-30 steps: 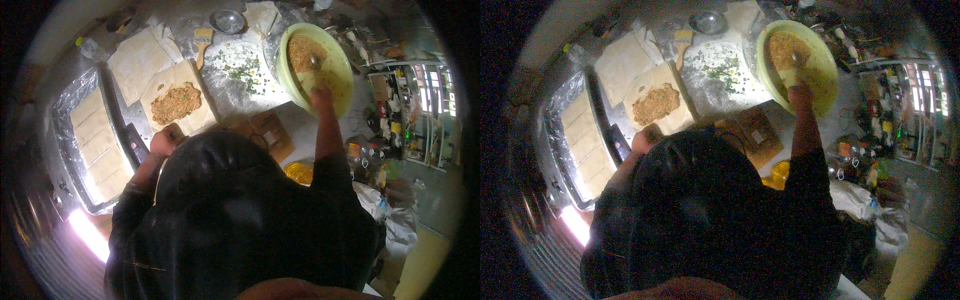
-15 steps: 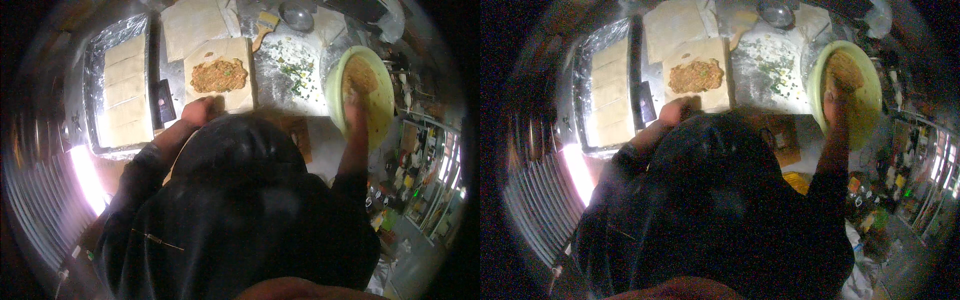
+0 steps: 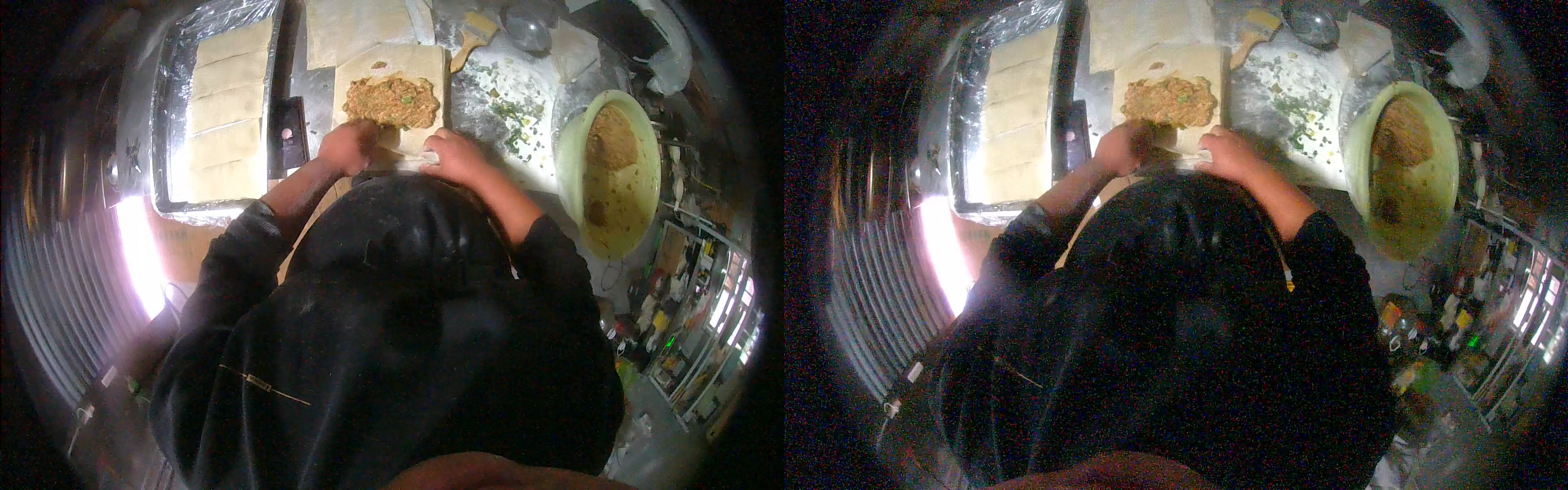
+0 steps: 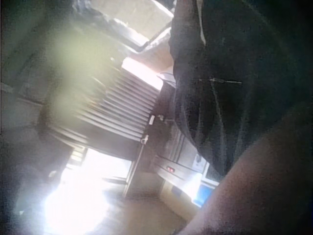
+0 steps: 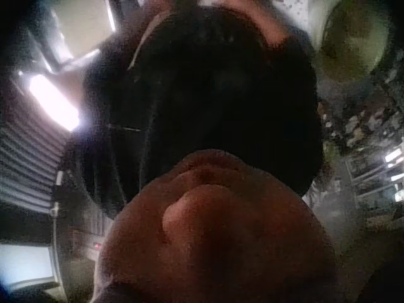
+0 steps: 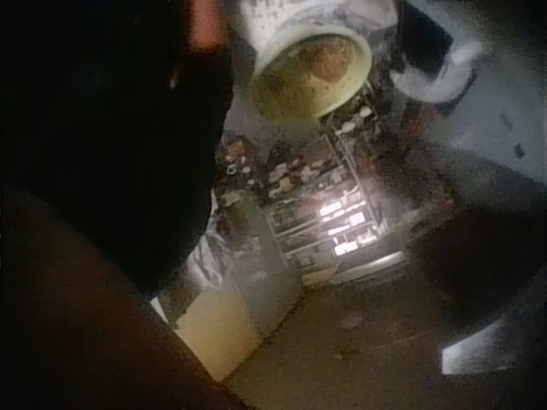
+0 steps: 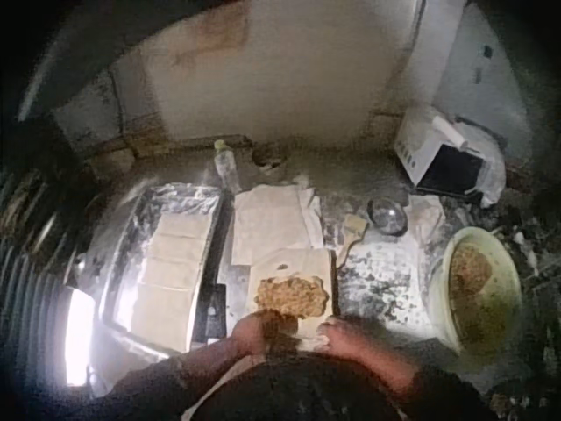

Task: The person scoops a crumbly filling from a bowl onto rectangular dough sheets, spreads it evenly, folds the dough over the filling, and places the assembled pies onto a tray. The person retrieves more dough from a refrigerator and continues the process.

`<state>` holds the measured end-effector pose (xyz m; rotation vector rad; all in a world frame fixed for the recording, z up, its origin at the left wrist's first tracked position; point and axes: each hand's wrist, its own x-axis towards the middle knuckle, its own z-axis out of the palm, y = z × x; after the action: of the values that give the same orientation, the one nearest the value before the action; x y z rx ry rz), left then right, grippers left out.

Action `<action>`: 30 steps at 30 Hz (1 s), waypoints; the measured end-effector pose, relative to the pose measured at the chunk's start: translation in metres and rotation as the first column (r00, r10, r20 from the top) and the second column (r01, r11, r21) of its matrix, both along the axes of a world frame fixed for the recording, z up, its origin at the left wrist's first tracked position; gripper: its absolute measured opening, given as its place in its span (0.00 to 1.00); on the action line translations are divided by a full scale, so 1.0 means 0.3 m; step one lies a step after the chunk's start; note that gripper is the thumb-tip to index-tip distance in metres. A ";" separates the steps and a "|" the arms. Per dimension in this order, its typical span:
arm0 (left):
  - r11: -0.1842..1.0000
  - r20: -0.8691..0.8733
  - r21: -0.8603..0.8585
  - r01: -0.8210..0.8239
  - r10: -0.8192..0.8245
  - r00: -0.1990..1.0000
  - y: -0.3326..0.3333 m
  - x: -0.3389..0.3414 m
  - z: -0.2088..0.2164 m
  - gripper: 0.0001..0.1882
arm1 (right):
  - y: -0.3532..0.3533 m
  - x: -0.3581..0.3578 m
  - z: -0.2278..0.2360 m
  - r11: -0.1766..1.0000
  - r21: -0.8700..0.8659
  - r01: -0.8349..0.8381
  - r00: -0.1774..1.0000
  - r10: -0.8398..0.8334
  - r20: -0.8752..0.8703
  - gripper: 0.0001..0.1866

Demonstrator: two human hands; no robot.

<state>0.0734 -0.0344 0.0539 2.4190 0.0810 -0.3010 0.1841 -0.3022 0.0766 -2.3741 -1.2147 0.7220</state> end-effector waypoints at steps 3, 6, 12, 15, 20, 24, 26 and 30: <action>0.997 0.013 0.074 -0.013 0.012 1.000 0.008 -0.003 -0.006 0.14 | 0.002 -0.010 -0.040 0.999 -0.024 0.029 0.997 -0.028 0.074 0.16; 0.991 -0.002 0.133 0.019 -0.019 1.000 0.018 -0.027 0.002 0.13 | -0.006 -0.013 -0.067 0.984 -0.110 0.144 0.988 -0.135 0.080 0.14; 0.988 0.085 0.156 0.009 -0.022 0.996 0.061 -0.079 0.029 0.14 | 0.002 -0.005 -0.046 0.972 -0.050 0.228 0.969 -0.222 0.108 0.10; 0.983 0.049 0.171 -0.059 0.051 0.997 0.123 0.000 0.029 0.13 | 0.053 0.073 -0.006 0.959 0.072 0.274 0.946 -0.282 0.162 0.09; 0.957 0.134 0.152 -0.248 0.229 0.964 0.194 0.219 0.023 0.11 | 0.172 0.254 0.007 0.888 0.025 0.460 0.873 -0.457 0.170 0.10; 0.923 0.311 0.324 -0.208 0.104 0.945 0.139 0.223 0.021 0.18 | 0.194 0.298 -0.029 0.876 -0.033 0.481 0.870 -0.472 0.145 0.11; 0.973 0.392 0.229 -0.028 -0.066 0.917 0.069 0.162 0.014 0.35 | 0.197 0.303 -0.048 0.878 -0.047 0.477 0.870 -0.464 0.164 0.11; 0.912 0.332 0.338 0.234 -0.349 0.876 -0.021 0.109 -0.012 0.41 | 0.208 0.309 -0.057 0.877 -0.057 0.477 0.869 -0.461 0.181 0.11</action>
<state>0.1061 -0.0407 0.0504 2.7346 -0.4590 0.0682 0.2769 -0.2398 0.0594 -2.7031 -0.6103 0.4420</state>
